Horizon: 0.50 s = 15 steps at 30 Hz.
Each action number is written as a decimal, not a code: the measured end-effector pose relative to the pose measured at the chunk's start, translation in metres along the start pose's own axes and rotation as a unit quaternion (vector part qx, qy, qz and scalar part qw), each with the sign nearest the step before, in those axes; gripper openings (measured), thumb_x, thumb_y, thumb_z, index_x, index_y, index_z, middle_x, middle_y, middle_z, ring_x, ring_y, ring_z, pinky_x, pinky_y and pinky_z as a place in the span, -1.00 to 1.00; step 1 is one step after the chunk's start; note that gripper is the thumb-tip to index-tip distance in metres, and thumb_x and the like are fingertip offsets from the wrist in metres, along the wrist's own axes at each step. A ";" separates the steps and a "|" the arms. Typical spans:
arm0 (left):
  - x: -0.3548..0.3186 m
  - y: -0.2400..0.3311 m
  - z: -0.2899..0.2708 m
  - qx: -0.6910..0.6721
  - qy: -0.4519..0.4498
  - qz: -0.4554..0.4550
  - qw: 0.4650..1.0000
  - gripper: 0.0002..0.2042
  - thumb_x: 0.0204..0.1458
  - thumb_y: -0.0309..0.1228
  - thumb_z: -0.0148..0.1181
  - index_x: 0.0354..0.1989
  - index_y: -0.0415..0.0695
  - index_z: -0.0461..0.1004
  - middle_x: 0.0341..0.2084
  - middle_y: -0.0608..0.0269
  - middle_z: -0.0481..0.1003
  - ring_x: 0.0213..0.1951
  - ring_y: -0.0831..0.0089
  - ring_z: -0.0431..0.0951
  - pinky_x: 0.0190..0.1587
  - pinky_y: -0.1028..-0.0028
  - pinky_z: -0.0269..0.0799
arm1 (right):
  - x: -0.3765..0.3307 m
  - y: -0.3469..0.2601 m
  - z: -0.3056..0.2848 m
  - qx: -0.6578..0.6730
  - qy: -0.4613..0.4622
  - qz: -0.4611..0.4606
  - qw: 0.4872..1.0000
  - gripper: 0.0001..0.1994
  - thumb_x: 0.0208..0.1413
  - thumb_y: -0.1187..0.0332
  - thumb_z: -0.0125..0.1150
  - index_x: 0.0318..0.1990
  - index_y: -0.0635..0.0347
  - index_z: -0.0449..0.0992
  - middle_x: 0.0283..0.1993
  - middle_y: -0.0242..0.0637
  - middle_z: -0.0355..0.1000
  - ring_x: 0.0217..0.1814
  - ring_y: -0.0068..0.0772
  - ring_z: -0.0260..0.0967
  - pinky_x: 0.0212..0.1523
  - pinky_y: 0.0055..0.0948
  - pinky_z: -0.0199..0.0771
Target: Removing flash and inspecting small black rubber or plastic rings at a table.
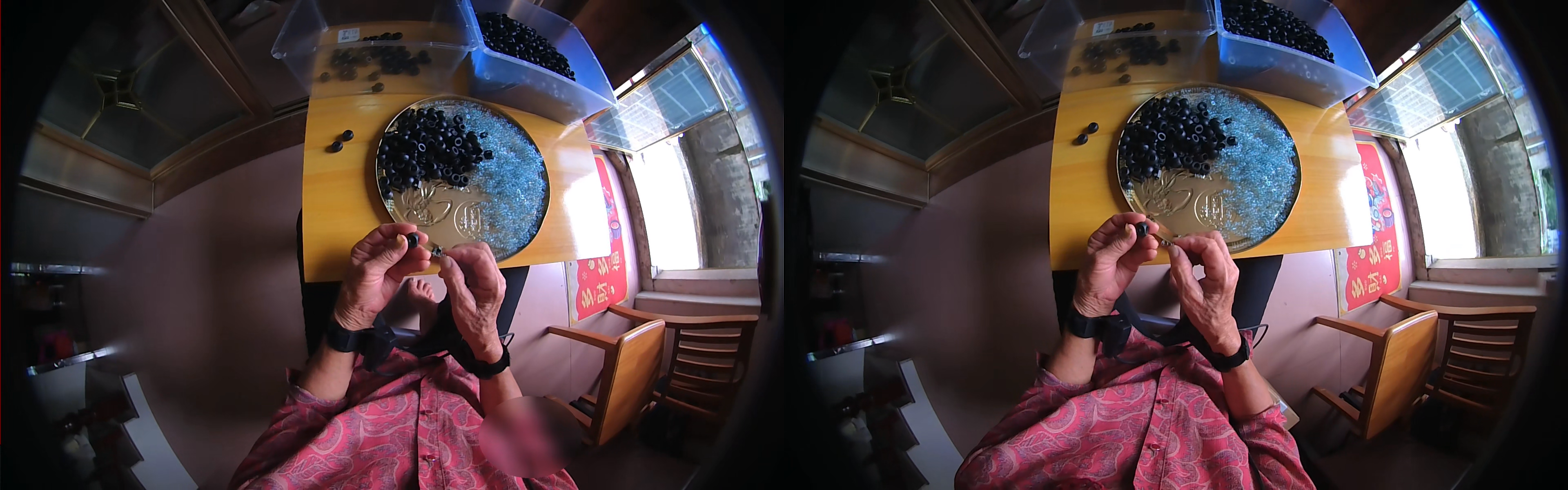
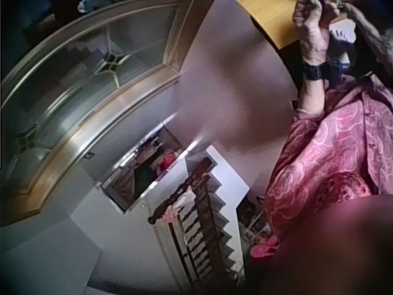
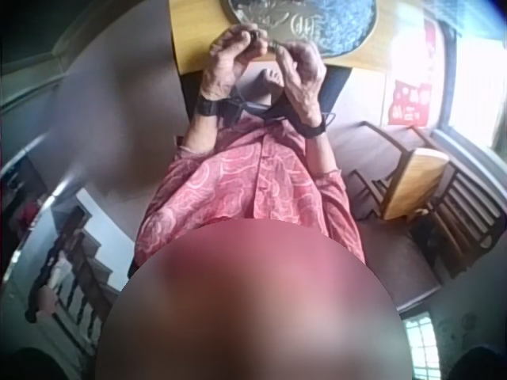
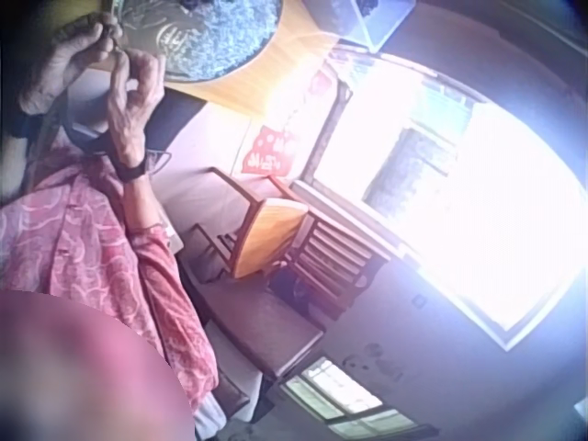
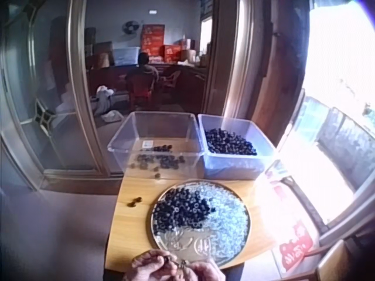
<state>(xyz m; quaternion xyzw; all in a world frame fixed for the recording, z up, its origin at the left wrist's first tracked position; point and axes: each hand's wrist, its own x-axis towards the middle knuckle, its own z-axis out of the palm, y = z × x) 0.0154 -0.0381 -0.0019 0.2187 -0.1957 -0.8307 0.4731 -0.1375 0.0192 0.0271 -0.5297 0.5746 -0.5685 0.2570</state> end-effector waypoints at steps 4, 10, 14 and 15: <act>-0.004 -0.005 -0.005 0.016 -0.002 -0.008 1.000 -0.77 0.19 -0.49 0.13 0.00 -0.26 0.46 -0.21 0.11 0.56 -0.22 0.39 0.64 -0.14 0.43 0.63 | 0.000 -0.005 0.003 0.014 0.003 0.007 1.000 -0.90 0.07 0.59 0.25 -0.27 0.28 0.48 -0.32 -0.27 0.41 -0.42 -0.54 0.37 -0.39 -0.55 0.39; -0.008 -0.006 -0.004 0.020 -0.010 -0.027 0.999 -0.77 0.19 -0.48 0.14 0.00 -0.23 0.47 -0.26 0.17 0.58 -0.20 0.40 0.63 -0.13 0.37 0.62 | 0.001 -0.005 0.007 -0.008 -0.009 -0.024 1.000 -0.89 0.06 0.59 0.26 -0.26 0.27 0.50 -0.27 -0.25 0.41 -0.37 -0.50 0.38 -0.35 -0.53 0.40; -0.010 -0.005 -0.002 0.034 -0.004 -0.032 0.999 -0.78 0.18 -0.48 0.15 -0.02 -0.21 0.49 -0.27 0.20 0.59 -0.22 0.42 0.63 -0.12 0.37 0.59 | 0.001 -0.005 0.008 -0.010 -0.020 -0.023 0.999 -0.89 0.05 0.59 0.27 -0.27 0.28 0.50 -0.26 -0.24 0.41 -0.37 -0.49 0.38 -0.36 -0.53 0.40; -0.010 -0.005 -0.003 0.033 -0.003 -0.031 0.999 -0.78 0.18 -0.48 0.15 -0.02 -0.21 0.49 -0.27 0.20 0.59 -0.22 0.42 0.63 -0.12 0.37 0.59 | 0.001 -0.004 0.009 -0.004 -0.024 -0.021 0.999 -0.89 0.05 0.59 0.28 -0.27 0.28 0.50 -0.26 -0.24 0.41 -0.37 -0.49 0.38 -0.37 -0.53 0.40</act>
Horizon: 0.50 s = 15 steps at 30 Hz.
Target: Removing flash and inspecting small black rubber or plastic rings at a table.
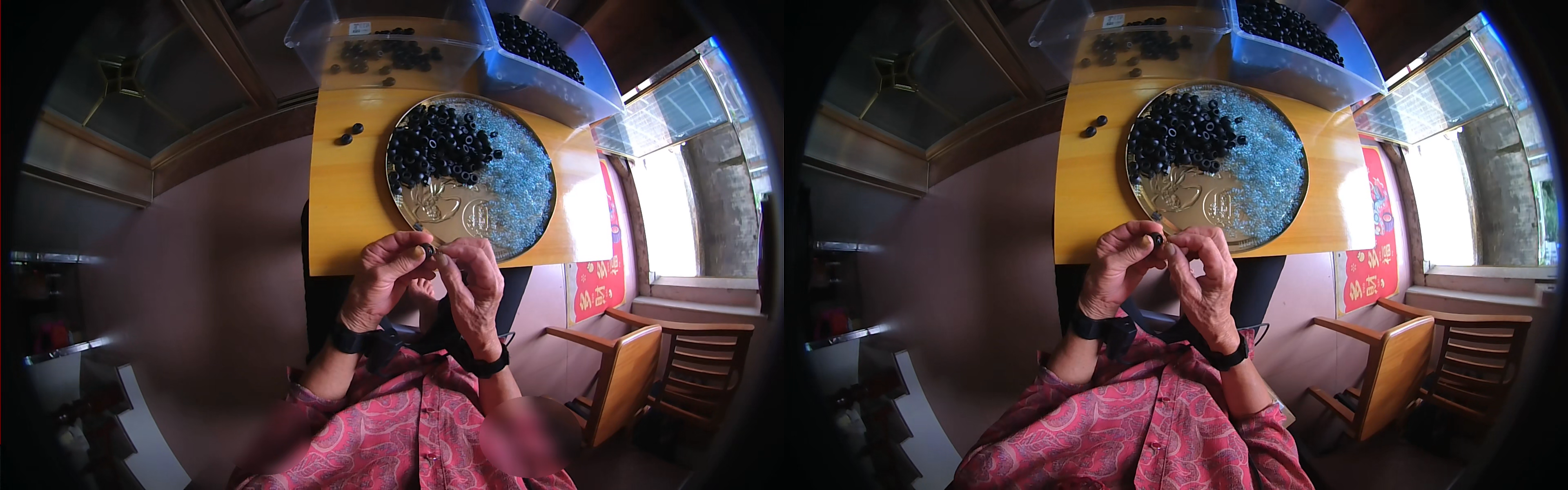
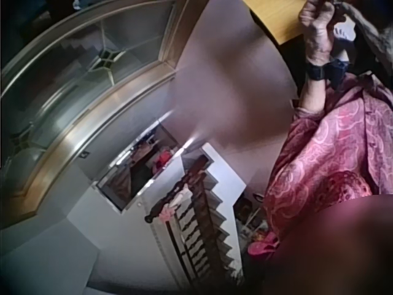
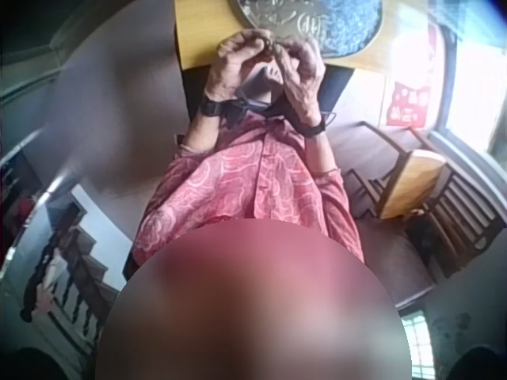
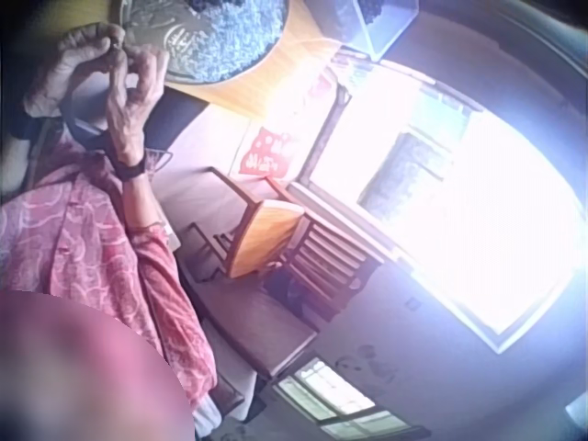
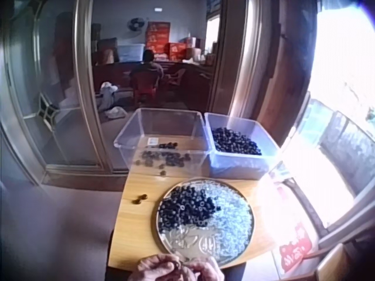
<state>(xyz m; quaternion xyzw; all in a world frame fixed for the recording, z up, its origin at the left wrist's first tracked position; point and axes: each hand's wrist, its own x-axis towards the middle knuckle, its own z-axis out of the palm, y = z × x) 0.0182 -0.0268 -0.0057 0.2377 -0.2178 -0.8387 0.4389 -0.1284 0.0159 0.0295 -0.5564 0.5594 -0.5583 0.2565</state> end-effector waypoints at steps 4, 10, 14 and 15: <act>-0.001 -0.001 -0.004 0.013 0.003 0.010 1.000 -0.80 0.16 -0.49 0.19 -0.05 -0.20 0.51 -0.26 0.24 0.59 -0.26 0.47 0.60 -0.16 0.45 0.55 | 0.001 0.000 0.001 -0.014 -0.001 -0.010 1.000 -0.88 0.03 0.59 0.28 -0.28 0.28 0.50 -0.28 -0.24 0.41 -0.38 -0.49 0.39 -0.38 -0.53 0.40; -0.007 0.003 -0.003 0.031 0.010 0.011 0.999 -0.79 0.14 -0.53 0.19 -0.05 -0.24 0.51 -0.28 0.23 0.58 -0.28 0.49 0.59 -0.17 0.49 0.55 | 0.001 -0.007 -0.001 -0.033 -0.029 -0.005 0.999 -0.87 0.01 0.59 0.30 -0.28 0.28 0.50 -0.31 -0.26 0.41 -0.43 -0.49 0.38 -0.40 -0.52 0.40; -0.009 0.006 -0.002 0.039 -0.005 -0.001 0.999 -0.79 0.15 -0.57 0.17 -0.05 -0.29 0.49 -0.30 0.17 0.57 -0.29 0.47 0.60 -0.20 0.49 0.59 | 0.000 -0.008 0.000 -0.036 -0.045 0.013 0.998 -0.88 0.01 0.58 0.31 -0.29 0.28 0.51 -0.32 -0.26 0.42 -0.44 -0.50 0.39 -0.41 -0.52 0.39; -0.009 0.007 -0.003 0.038 -0.004 0.000 0.999 -0.79 0.15 -0.57 0.17 -0.05 -0.29 0.49 -0.30 0.17 0.57 -0.29 0.47 0.60 -0.20 0.49 0.59 | 0.000 -0.008 0.000 -0.036 -0.055 0.028 0.997 -0.89 0.01 0.58 0.32 -0.30 0.27 0.51 -0.34 -0.27 0.42 -0.44 -0.51 0.40 -0.42 -0.54 0.39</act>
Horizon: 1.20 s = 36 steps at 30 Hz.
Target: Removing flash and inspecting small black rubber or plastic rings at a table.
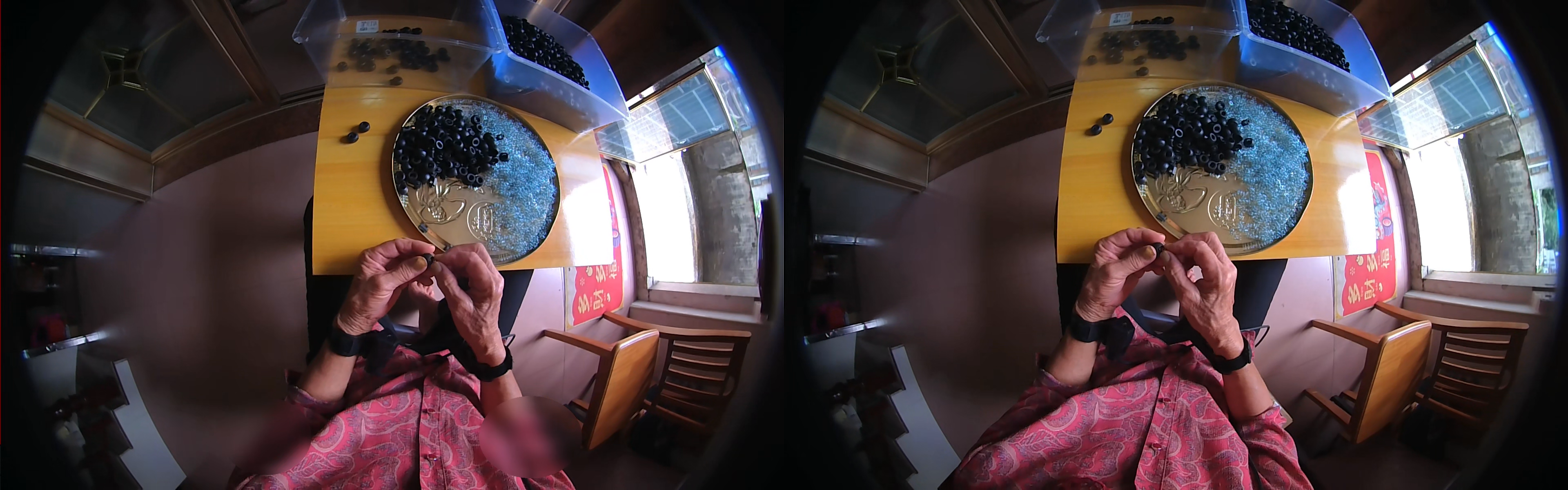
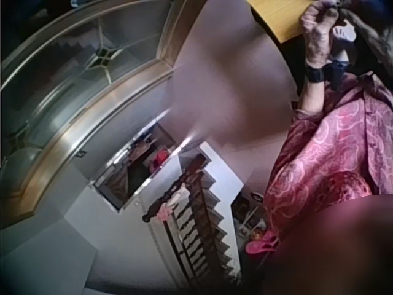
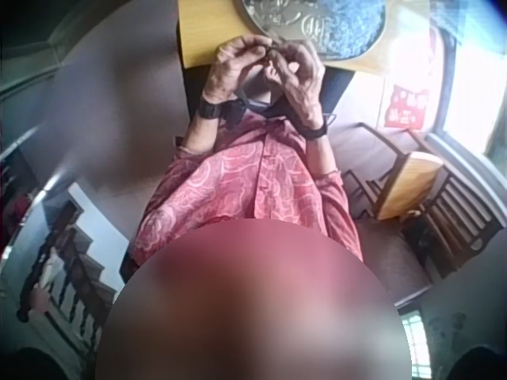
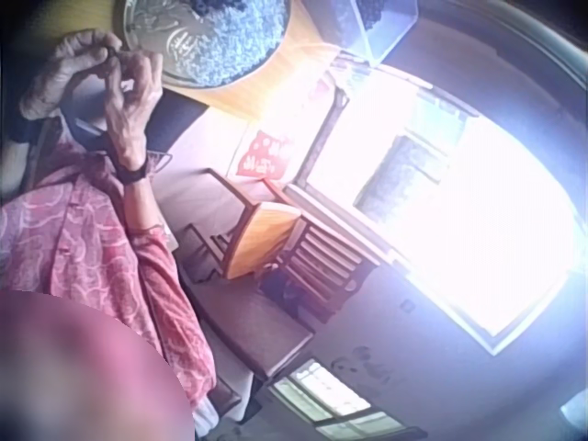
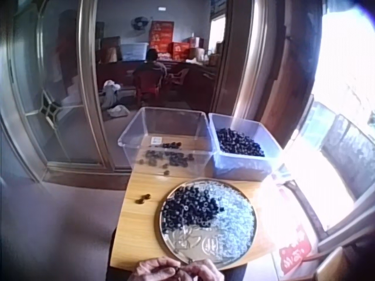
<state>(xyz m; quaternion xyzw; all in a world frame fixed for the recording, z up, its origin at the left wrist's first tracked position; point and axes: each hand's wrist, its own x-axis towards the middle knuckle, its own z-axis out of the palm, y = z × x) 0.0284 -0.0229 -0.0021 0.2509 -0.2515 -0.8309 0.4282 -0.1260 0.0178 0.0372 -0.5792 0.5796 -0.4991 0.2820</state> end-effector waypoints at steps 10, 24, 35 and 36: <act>-0.003 0.008 -0.008 -0.023 -0.047 -0.039 0.998 -0.79 0.11 -0.50 0.23 -0.08 -0.24 0.52 -0.33 0.15 0.59 -0.34 0.44 0.59 -0.19 0.46 0.53 | 0.009 -0.009 -0.014 0.282 -0.105 0.258 0.918 -0.93 0.16 0.50 0.25 -0.28 0.29 0.48 -0.36 -0.32 0.54 -0.34 -0.67 0.45 -0.33 -0.69 0.42; -0.002 0.005 -0.016 -0.073 -0.033 0.016 0.997 -0.76 0.14 -0.47 0.21 -0.03 -0.26 0.49 -0.26 0.17 0.54 -0.30 0.47 0.55 -0.23 0.49 0.51 | 0.022 0.023 0.009 -0.079 -0.024 -0.040 0.996 -0.76 0.08 0.54 0.20 -0.07 0.27 0.49 -0.25 -0.15 0.42 -0.30 -0.19 0.46 -0.36 -0.37 0.44; 0.003 0.001 -0.020 -0.092 -0.006 0.026 0.995 -0.75 0.18 -0.50 0.17 0.01 -0.27 0.48 -0.29 0.28 0.54 -0.30 0.56 0.54 -0.20 0.53 0.51 | 0.028 0.028 0.025 -0.322 -0.064 -0.117 0.937 -0.78 0.03 0.44 0.18 -0.14 0.22 0.50 -0.21 -0.17 0.33 -0.15 -0.11 0.32 -0.13 -0.19 0.24; 0.002 0.001 -0.020 -0.093 -0.010 0.026 0.995 -0.75 0.18 -0.50 0.17 0.01 -0.27 0.48 -0.29 0.28 0.54 -0.30 0.56 0.54 -0.20 0.53 0.51 | 0.029 0.029 0.024 -0.320 -0.067 -0.116 0.938 -0.83 0.03 0.44 0.17 -0.19 0.20 0.49 -0.23 -0.17 0.33 -0.16 -0.10 0.32 -0.15 -0.18 0.24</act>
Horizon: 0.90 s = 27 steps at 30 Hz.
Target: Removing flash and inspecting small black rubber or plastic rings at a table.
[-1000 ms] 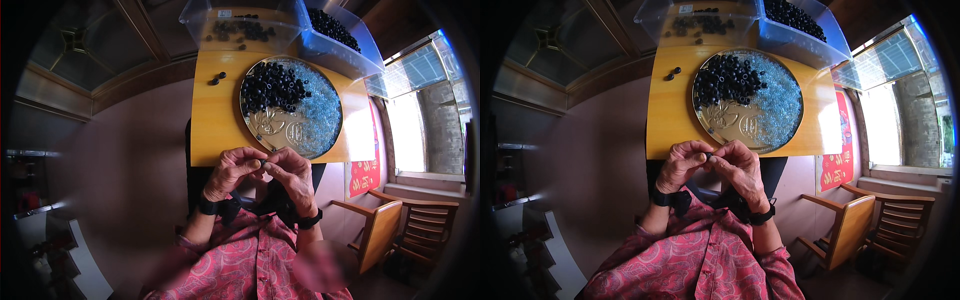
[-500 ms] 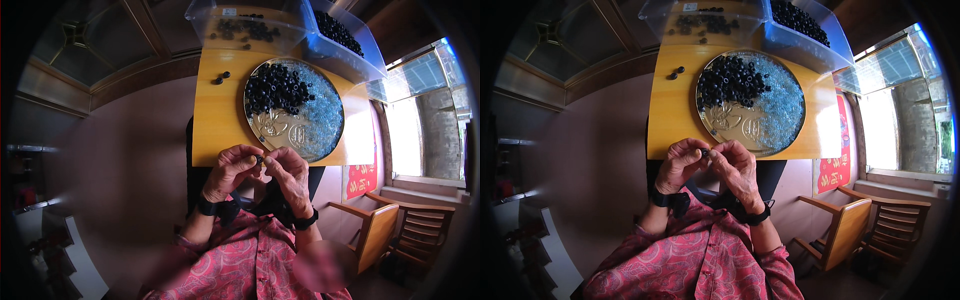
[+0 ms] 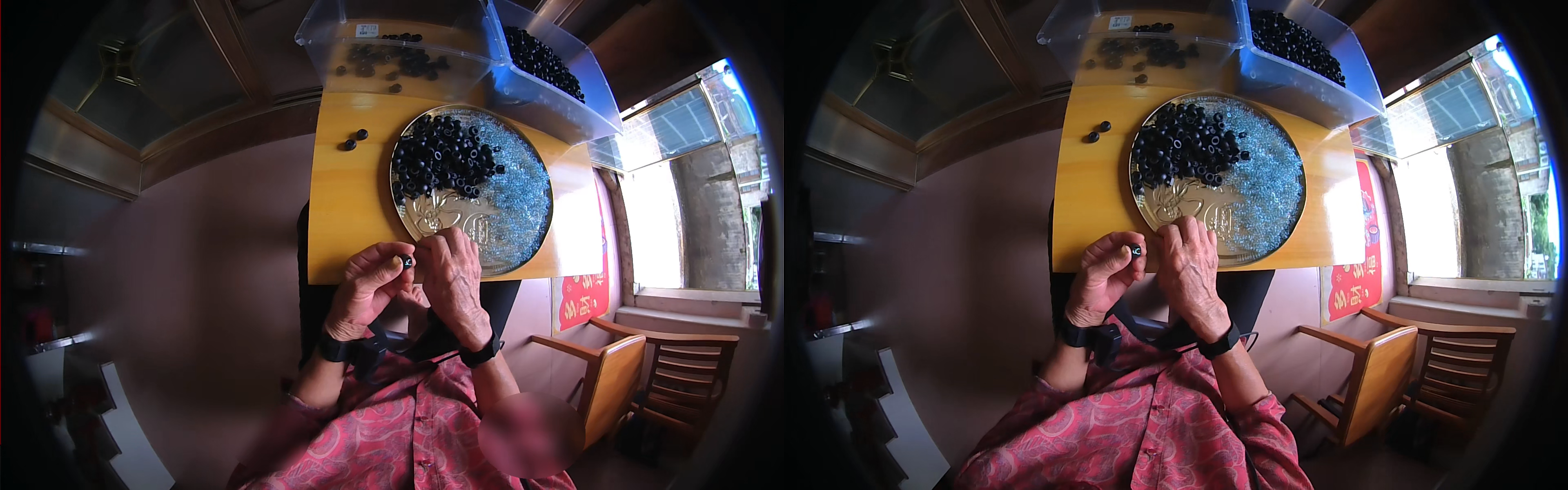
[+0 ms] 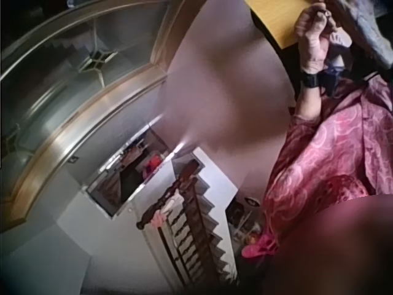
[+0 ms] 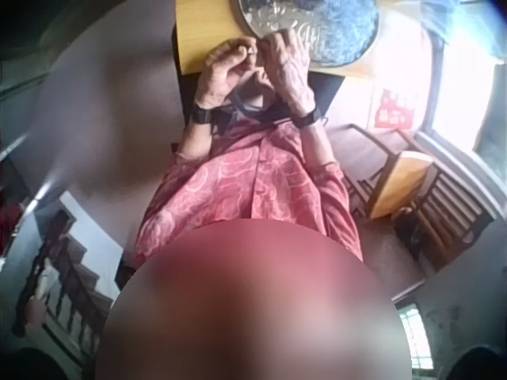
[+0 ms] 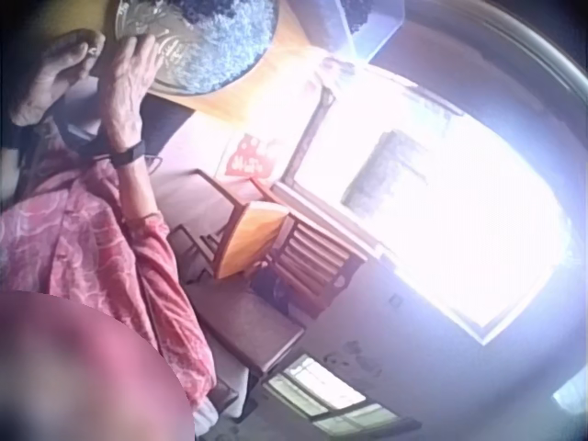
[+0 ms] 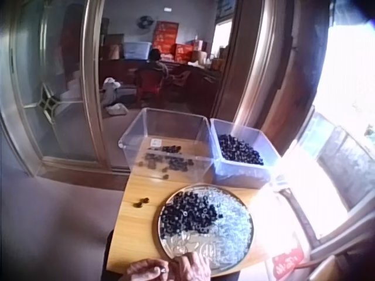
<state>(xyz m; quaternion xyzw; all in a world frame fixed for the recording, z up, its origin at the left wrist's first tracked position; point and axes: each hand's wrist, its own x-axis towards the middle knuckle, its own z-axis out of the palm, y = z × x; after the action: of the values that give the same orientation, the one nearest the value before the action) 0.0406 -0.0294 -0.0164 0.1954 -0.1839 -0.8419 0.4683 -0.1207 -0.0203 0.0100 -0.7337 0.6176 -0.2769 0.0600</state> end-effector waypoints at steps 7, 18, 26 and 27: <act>-0.001 0.002 0.003 0.015 0.000 0.007 1.000 -0.76 0.17 -0.51 0.17 0.00 -0.26 0.48 -0.31 0.28 0.55 -0.30 0.55 0.55 -0.20 0.51 0.54 | 0.001 0.005 -0.011 -0.001 -0.046 -0.010 0.999 -0.79 -0.04 0.46 0.17 -0.19 0.23 0.46 -0.28 -0.12 0.31 -0.22 -0.05 0.31 -0.15 -0.16 0.17; 0.001 -0.001 0.002 0.030 0.002 0.014 0.999 -0.75 0.18 -0.48 0.17 0.01 -0.25 0.48 -0.29 0.26 0.53 -0.30 0.54 0.53 -0.21 0.53 0.49 | -0.005 0.010 -0.022 0.007 -0.081 -0.015 0.997 -0.67 -0.27 0.50 0.28 -0.22 0.22 0.49 -0.24 -0.14 0.33 -0.09 -0.09 0.29 -0.04 -0.15 0.19; 0.001 -0.003 0.001 0.043 0.012 0.010 0.999 -0.75 0.17 -0.45 0.17 0.00 -0.26 0.48 -0.28 0.23 0.52 -0.29 0.52 0.50 -0.23 0.51 0.45 | -0.009 0.017 -0.027 -0.011 -0.083 -0.006 0.996 -0.48 -0.45 0.41 0.45 -0.16 0.19 0.48 -0.21 -0.17 0.35 -0.04 -0.14 0.29 0.01 -0.15 0.20; 0.001 -0.002 0.002 0.045 0.018 0.007 0.999 -0.75 0.18 -0.45 0.17 0.00 -0.26 0.48 -0.28 0.23 0.52 -0.30 0.52 0.51 -0.22 0.51 0.45 | -0.009 0.019 -0.027 -0.019 -0.093 -0.014 0.995 -0.49 -0.44 0.40 0.45 -0.17 0.19 0.49 -0.22 -0.18 0.36 -0.04 -0.15 0.29 0.01 -0.16 0.20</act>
<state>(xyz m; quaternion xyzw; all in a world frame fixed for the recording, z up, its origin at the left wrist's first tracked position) 0.0374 -0.0284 -0.0157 0.2300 -0.2140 -0.8261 0.4679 -0.1509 -0.0088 0.0219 -0.7659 0.6039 -0.1970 0.0993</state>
